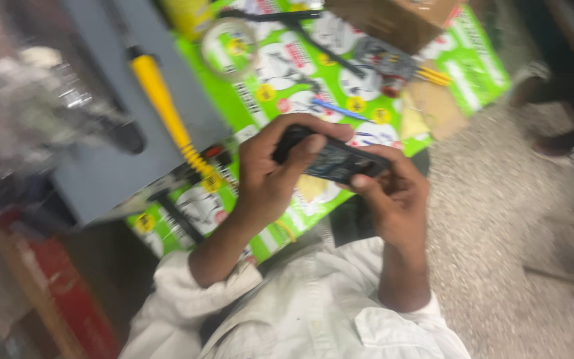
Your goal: The person assembles a feature phone by inserting the motherboard into the casing, attaching the keypad, and securing the back cover. They handle the phone parts and tools on a cluttered workbench.
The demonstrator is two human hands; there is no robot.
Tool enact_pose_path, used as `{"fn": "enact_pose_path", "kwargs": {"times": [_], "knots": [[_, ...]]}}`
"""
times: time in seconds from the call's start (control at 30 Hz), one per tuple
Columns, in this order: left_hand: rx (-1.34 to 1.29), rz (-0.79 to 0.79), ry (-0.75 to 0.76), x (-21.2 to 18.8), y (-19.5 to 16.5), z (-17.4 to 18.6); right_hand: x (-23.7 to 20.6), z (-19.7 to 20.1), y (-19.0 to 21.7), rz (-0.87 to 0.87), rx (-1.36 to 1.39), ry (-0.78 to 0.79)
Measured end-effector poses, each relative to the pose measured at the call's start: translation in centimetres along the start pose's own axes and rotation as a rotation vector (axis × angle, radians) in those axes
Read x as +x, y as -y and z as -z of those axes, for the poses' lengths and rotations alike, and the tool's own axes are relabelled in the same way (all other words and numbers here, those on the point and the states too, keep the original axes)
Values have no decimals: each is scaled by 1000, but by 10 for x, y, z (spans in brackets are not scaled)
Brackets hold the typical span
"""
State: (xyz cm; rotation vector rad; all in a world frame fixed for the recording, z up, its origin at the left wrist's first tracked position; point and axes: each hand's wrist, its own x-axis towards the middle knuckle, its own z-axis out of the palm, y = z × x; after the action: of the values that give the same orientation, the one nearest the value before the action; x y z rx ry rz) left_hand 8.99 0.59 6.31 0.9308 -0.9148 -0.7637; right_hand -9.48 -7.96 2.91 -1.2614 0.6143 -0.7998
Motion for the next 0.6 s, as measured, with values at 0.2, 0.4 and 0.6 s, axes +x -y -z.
{"fn": "enact_pose_path", "kwargs": {"times": [0.2, 0.4, 0.6], "knots": [[6, 117, -164, 2, 10, -2, 9, -1, -8, 77, 96, -84], [218, 71, -215, -10, 15, 7, 9, 1, -21, -68, 48, -14], [102, 106, -242, -1, 8, -12, 14, -3, -26, 2, 90, -43]]}}
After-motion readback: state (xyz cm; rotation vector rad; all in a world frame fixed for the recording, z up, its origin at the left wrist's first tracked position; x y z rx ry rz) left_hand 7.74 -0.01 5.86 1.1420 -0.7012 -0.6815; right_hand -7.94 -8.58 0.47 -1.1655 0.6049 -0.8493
